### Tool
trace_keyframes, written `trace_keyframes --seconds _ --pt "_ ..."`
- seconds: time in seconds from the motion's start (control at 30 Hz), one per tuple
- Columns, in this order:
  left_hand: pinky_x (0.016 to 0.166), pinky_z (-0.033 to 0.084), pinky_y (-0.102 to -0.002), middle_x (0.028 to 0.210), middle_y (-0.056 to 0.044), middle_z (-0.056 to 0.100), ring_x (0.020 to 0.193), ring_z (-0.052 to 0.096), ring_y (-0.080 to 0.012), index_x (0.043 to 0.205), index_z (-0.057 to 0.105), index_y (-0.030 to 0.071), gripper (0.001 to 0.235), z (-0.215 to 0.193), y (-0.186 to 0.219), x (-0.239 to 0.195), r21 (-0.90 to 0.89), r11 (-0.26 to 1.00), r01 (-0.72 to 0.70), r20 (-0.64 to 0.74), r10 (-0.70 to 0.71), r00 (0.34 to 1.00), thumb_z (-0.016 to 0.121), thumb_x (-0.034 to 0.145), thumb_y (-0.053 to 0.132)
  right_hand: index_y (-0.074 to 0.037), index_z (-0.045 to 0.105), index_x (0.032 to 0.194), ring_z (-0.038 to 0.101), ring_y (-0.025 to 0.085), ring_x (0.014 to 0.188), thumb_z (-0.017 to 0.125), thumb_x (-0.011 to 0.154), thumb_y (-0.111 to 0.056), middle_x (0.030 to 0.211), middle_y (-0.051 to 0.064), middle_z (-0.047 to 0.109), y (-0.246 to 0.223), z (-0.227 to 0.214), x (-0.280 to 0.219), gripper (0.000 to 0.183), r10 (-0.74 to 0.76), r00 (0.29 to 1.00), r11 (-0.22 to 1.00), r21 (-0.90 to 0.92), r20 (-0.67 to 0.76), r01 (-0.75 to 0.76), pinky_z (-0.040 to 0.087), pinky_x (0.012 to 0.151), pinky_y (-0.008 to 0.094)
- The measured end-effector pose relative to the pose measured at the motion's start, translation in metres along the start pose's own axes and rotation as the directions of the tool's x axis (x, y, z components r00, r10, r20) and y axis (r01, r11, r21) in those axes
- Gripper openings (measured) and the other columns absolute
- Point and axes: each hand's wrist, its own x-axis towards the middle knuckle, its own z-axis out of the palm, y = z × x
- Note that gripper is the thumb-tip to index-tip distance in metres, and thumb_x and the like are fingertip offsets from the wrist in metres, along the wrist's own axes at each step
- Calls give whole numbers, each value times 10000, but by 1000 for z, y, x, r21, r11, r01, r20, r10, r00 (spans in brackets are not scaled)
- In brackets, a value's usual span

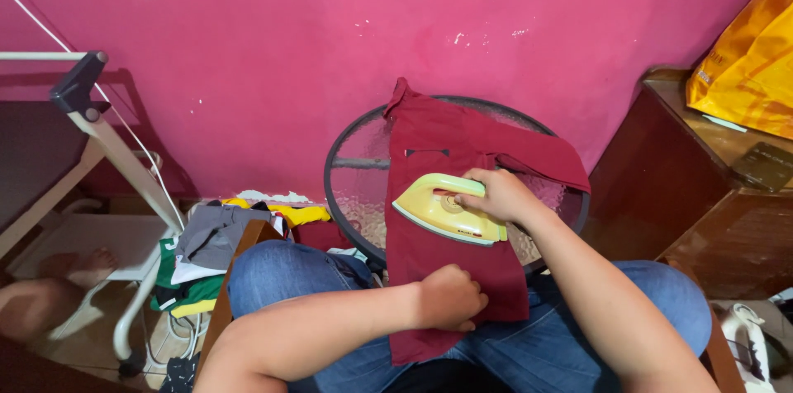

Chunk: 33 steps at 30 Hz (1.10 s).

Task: A person is ironing a red shirt on a small glass table while sitting on a chair.

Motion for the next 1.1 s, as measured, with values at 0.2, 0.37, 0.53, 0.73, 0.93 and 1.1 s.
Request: trace_keyframes --seconds 0.2,0.37,0.53,0.73,0.93,1.1 --pt "638 519 -383 949 -44 765 817 720 -252 1099 730 154 471 4 -1 0 3 1000 -19 -29 19 999 672 888 571 -250 730 1130 740 222 892 721 855 -491 1011 -5 802 1 0 0 365 -9 1000 1000 -13 -12 9 516 761 347" --pt "644 513 -393 921 -40 763 789 717 -259 1072 746 168 457 10 0 0 -8 1000 -12 -98 12 995 713 843 562 -204 645 1084 708 359 953 610 910 -585 1001 108 770 3 3 2 420 3 1000 995 -101 6 -3 488 767 427" --pt "700 527 -400 892 -57 741 808 711 -263 1062 747 143 437 4 5 -3 -1 1000 -4 -101 3 995 735 839 519 -230 664 1175 693 421 1012 671 873 -565 1021 186 753 5 8 8 451 40 999 998 -43 -36 -41 529 840 487" --pt "732 537 -414 863 -96 728 799 711 -281 1079 757 98 421 -5 6 -5 -40 999 -5 -93 2 996 753 836 442 -256 710 1183 711 449 1000 765 835 -463 987 219 764 17 14 10 409 -24 998 999 31 -62 26 572 859 523" --pt "725 551 -422 890 -110 745 813 721 -288 1097 763 95 422 -10 7 -4 -63 998 0 -74 -5 997 762 834 425 -267 717 1195 705 440 1009 798 808 -445 998 202 765 17 13 9 433 -88 991 994 52 -99 94 572 843 516" --pt "716 539 -431 894 -121 738 796 705 -302 1100 765 69 445 -6 10 -2 -91 996 1 -59 -6 998 780 826 419 -254 703 1235 706 450 1005 725 875 -519 1004 234 752 20 17 9 448 22 996 996 -78 -91 -29 565 885 534"
